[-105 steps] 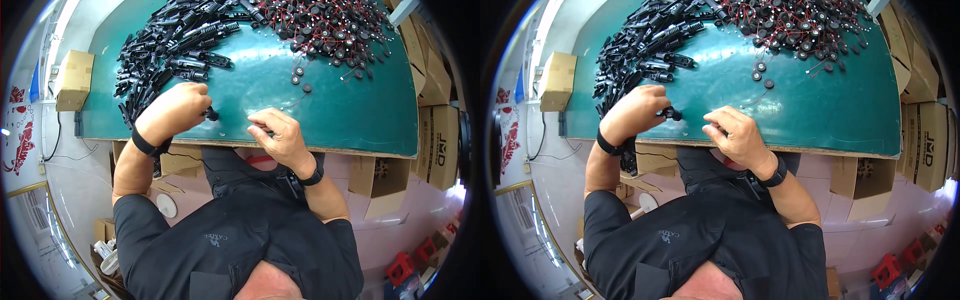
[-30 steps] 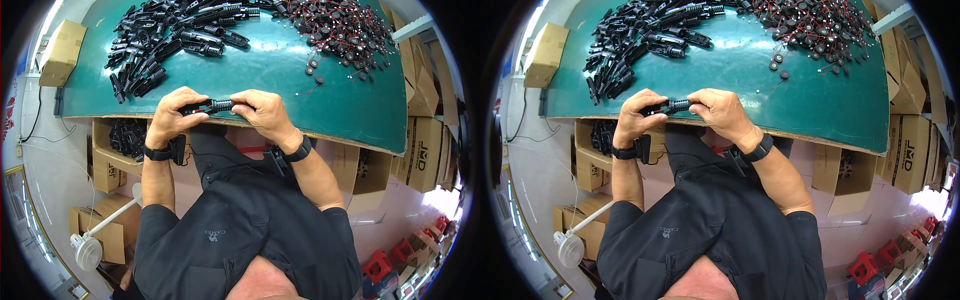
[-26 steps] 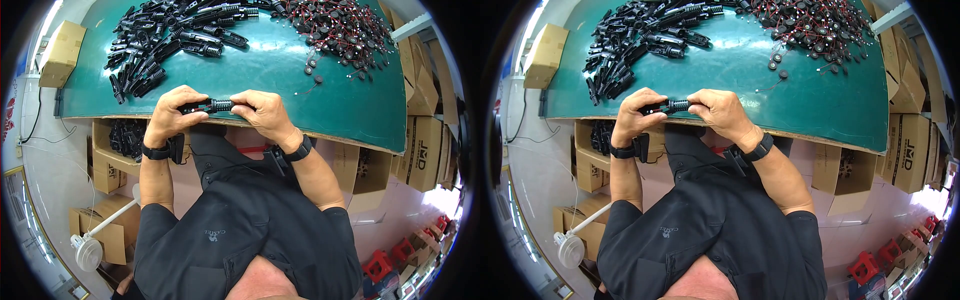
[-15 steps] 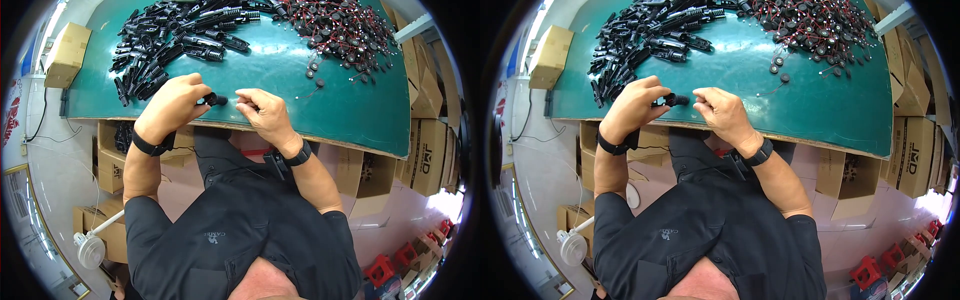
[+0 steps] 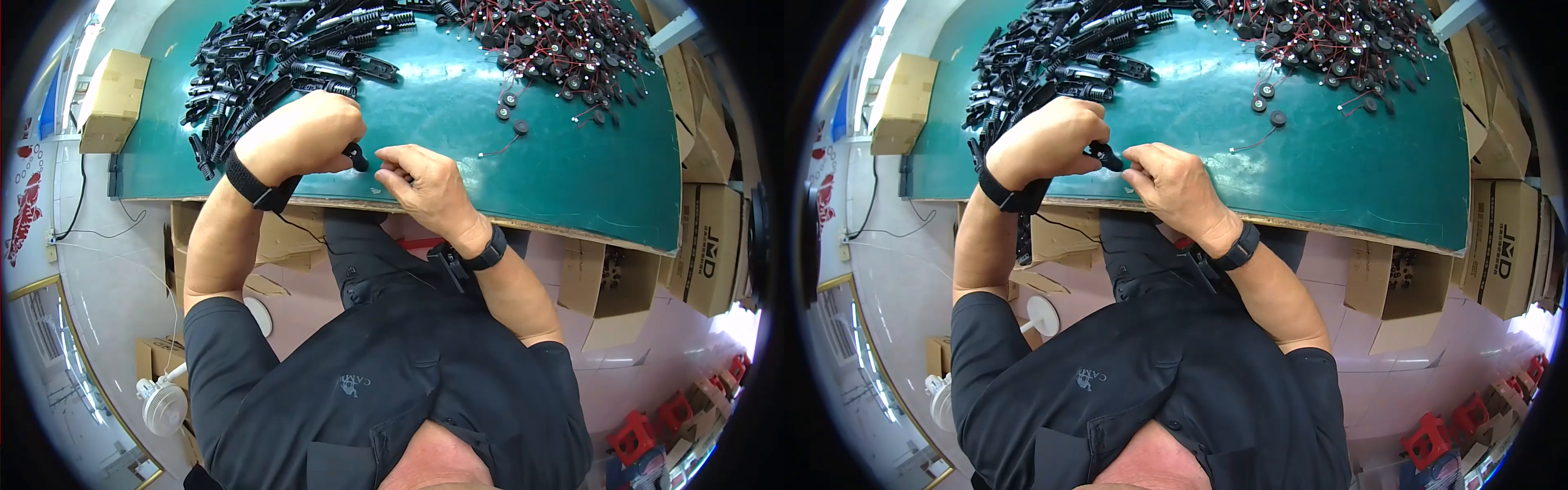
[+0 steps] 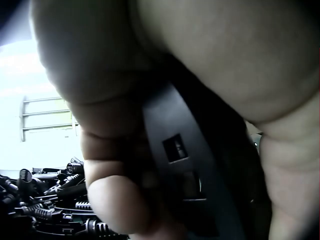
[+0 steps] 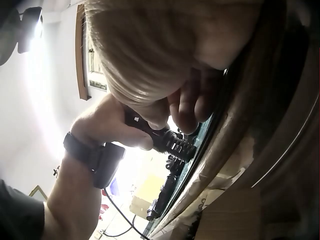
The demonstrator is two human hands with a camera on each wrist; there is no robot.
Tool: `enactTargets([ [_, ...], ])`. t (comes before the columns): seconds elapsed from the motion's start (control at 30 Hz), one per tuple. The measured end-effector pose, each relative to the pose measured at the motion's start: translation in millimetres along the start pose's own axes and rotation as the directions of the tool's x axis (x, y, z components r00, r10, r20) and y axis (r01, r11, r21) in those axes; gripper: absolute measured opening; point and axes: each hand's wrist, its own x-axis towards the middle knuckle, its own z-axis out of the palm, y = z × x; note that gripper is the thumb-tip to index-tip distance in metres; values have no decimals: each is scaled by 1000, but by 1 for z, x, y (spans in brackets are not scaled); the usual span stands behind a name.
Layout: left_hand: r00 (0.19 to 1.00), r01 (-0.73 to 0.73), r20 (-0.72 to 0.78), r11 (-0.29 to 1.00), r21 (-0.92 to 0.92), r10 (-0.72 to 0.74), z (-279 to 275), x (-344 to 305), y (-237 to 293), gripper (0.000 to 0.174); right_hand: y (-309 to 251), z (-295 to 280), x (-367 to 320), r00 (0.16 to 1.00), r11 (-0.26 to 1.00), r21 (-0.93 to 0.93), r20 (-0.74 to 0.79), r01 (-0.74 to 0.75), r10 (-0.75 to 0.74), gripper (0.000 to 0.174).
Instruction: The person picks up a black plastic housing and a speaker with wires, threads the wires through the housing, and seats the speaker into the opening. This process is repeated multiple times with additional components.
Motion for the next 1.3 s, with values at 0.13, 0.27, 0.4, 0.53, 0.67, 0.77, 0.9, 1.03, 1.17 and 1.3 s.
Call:
enactTargets([
  [0.13,994,33,-103,998,-62,-40,10,-17,0,28,0,2,-2,1000,1000,12,-5,11,-11,24],
  [0.27,928,21,-361,979,-203,-94,38,-54,-10,33,-3,-1,1,999,1000,-6,45,-9,9,24],
  [0.4,732,206,-471,820,-535,-492,123,-131,-9,34,-1,-1,-2,999,999,32,44,-14,12,23],
  [0.53,351,289,-418,521,-803,-838,229,-253,-13,36,-4,0,-1,994,997,46,92,-60,55,22],
  [0.67,18,388,-423,396,-832,-906,278,-307,-35,41,-11,-4,-3,994,995,65,91,-75,69,22],
  [0.77,44,649,-704,556,-520,-709,255,-282,-57,44,-19,-30,-9,998,995,-95,68,10,-3,22],
  [0.9,244,405,-722,744,-531,-648,172,-186,-47,49,-14,-71,-17,998,957,-289,-55,-8,-8,22],
  [1.03,292,587,-812,765,-266,-506,168,-125,-70,44,-4,-101,-24,985,866,-493,-171,-82,-3,23],
  [1.17,304,588,-744,732,-344,-595,165,-116,-68,37,2,-105,-29,986,833,-543,-163,-106,19,25],
  [1.3,349,474,-761,803,-361,-547,164,-112,-45,36,6,-95,-25,990,876,-473,-136,-92,31,25],
])
